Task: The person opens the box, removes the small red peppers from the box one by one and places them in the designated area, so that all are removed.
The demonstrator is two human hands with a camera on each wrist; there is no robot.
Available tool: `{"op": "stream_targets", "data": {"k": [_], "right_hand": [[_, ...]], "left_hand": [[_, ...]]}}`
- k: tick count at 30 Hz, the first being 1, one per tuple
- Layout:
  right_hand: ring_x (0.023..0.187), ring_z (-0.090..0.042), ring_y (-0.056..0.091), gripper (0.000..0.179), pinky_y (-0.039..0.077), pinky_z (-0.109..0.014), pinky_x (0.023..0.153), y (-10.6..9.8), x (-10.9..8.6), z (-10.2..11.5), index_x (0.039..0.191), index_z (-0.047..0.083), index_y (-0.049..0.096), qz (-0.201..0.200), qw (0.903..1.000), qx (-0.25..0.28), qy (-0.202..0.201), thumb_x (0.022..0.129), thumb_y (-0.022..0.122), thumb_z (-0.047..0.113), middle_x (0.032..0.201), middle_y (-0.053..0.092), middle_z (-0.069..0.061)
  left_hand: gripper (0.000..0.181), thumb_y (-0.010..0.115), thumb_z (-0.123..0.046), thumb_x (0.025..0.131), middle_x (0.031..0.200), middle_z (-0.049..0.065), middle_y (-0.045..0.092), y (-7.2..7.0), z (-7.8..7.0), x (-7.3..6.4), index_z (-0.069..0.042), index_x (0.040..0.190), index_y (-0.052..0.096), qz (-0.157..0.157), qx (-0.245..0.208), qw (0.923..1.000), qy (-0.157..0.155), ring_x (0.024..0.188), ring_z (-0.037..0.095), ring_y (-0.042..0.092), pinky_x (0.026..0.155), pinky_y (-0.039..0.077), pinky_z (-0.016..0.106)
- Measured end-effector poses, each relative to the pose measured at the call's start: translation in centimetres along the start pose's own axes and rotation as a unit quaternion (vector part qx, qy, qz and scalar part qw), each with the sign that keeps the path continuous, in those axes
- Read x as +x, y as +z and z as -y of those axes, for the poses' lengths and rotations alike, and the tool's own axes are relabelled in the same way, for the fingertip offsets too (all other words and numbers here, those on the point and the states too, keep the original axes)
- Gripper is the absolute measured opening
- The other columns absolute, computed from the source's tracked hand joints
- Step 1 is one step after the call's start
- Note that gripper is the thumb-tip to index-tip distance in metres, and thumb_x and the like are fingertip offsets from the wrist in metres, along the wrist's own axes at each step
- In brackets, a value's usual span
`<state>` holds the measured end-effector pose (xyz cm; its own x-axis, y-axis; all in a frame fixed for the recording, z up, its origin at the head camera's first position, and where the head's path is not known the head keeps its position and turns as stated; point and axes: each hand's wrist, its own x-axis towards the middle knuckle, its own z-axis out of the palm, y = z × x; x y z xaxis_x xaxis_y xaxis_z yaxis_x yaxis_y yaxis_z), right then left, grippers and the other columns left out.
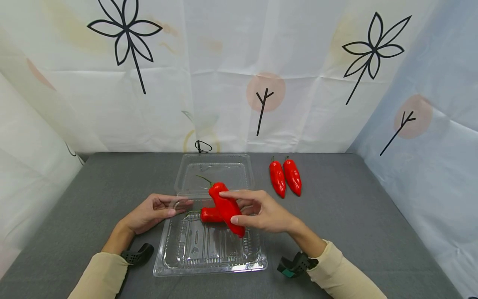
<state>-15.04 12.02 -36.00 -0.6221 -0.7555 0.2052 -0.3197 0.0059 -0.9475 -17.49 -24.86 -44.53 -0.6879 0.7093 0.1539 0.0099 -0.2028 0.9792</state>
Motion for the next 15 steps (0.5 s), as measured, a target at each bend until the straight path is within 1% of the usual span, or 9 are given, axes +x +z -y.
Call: {"op": "stream_targets", "data": {"k": [4,10,15], "right_hand": [[0.109,-0.029,0.067,0.056,0.060,-0.043,0.086,-0.24,-0.03,0.14,0.148,0.006,0.052,-0.013,0.9998,0.016,0.008,0.094,0.068,0.005,0.140,0.056,-0.017],[0.109,-0.036,0.064,0.058,0.061,-0.046,0.083,-0.61,-0.04,0.29,0.148,0.005,0.051,-0.043,0.9981,0.043,0.012,0.093,0.066,0.001,0.131,0.056,-0.020],[0.108,-0.038,0.061,0.059,0.061,-0.045,0.083,-0.93,-0.09,0.37,0.148,0.005,0.051,-0.065,0.9966,0.047,0.014,0.092,0.067,0.001,0.136,0.054,-0.018]], "left_hand": [[0.044,0.051,0.009,0.100,0.143,0.029,0.052,-0.01,0.03,0.02,0.019,0.143,0.041,-0.001,0.000,1.0000,-0.001,0.136,0.029,0.051,0.112,0.042,0.032],[0.044,0.051,0.009,0.100,0.143,0.029,0.052,0.01,0.00,0.01,0.018,0.142,0.042,-0.003,0.004,1.0000,-0.003,0.136,0.028,0.051,0.111,0.042,0.032],[0.044,0.051,0.009,0.100,0.143,0.030,0.051,0.01,-0.01,-0.01,0.019,0.142,0.042,-0.001,0.006,1.0000,0.000,0.137,0.028,0.051,0.111,0.042,0.031]]}}
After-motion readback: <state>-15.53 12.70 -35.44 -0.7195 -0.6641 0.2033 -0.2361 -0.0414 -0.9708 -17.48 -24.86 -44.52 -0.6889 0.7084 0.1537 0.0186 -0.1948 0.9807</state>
